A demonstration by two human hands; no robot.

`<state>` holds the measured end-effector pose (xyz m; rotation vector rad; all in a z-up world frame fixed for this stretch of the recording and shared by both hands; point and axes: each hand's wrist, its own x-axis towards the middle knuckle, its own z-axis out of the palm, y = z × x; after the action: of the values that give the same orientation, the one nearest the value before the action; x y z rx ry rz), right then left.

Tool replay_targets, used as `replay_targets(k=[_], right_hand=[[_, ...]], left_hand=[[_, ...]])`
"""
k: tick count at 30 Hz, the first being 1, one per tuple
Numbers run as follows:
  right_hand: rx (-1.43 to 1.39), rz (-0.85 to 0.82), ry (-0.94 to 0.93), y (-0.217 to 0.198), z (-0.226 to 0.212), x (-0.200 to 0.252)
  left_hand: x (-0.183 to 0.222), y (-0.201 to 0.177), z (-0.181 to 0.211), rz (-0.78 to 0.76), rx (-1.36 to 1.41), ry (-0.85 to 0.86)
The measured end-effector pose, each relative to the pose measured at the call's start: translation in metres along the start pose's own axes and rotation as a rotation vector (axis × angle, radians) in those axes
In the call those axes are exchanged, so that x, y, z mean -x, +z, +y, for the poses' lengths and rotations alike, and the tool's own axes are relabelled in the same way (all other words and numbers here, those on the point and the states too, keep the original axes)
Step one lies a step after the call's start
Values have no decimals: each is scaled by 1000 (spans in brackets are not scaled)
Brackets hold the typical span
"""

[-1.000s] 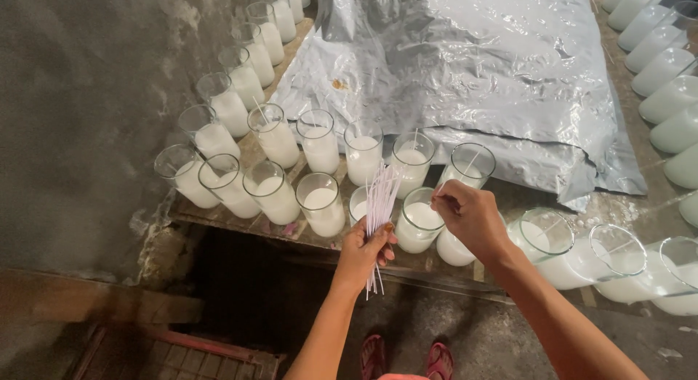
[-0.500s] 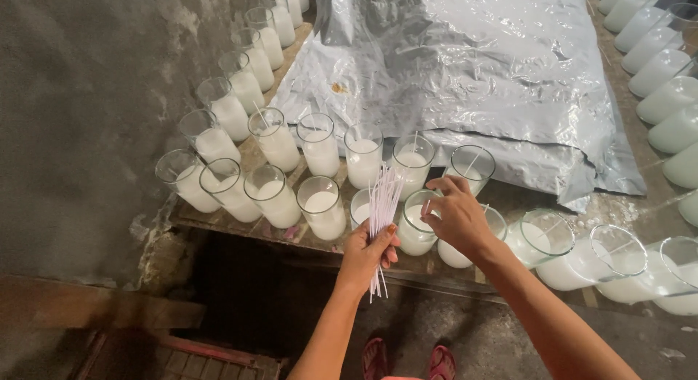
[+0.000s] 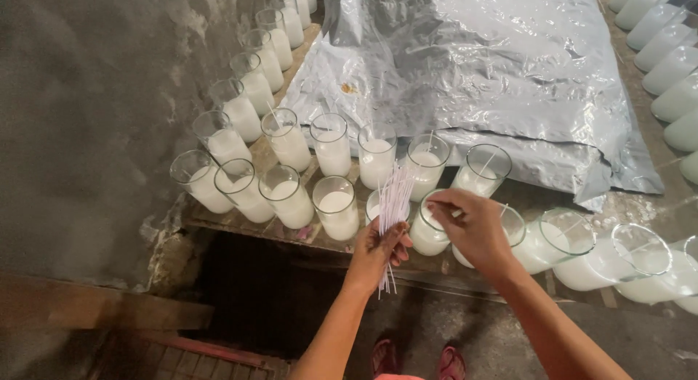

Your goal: The person is seen placing individual candle wicks into a large number of glass jars that have been pre-filled with white wax, working through rows of jars systematically.

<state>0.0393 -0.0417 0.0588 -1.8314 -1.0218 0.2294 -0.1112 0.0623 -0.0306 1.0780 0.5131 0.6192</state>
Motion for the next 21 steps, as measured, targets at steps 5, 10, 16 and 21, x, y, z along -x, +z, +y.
replay_targets(k=[5,10,16,21], right_hand=[[-350,-179,287,27,-3,-3],[-327,-229,324,32,0,-7],[-224,-263,253,36,2,-13],[-371,-223,197,17,-24,-22]], left_hand=[[7,-4,17,-50,-70,13],[9,-8,14,-47,-29,39],[9,-7,14,32,31,39],[10,-15,4,42,-2,84]])
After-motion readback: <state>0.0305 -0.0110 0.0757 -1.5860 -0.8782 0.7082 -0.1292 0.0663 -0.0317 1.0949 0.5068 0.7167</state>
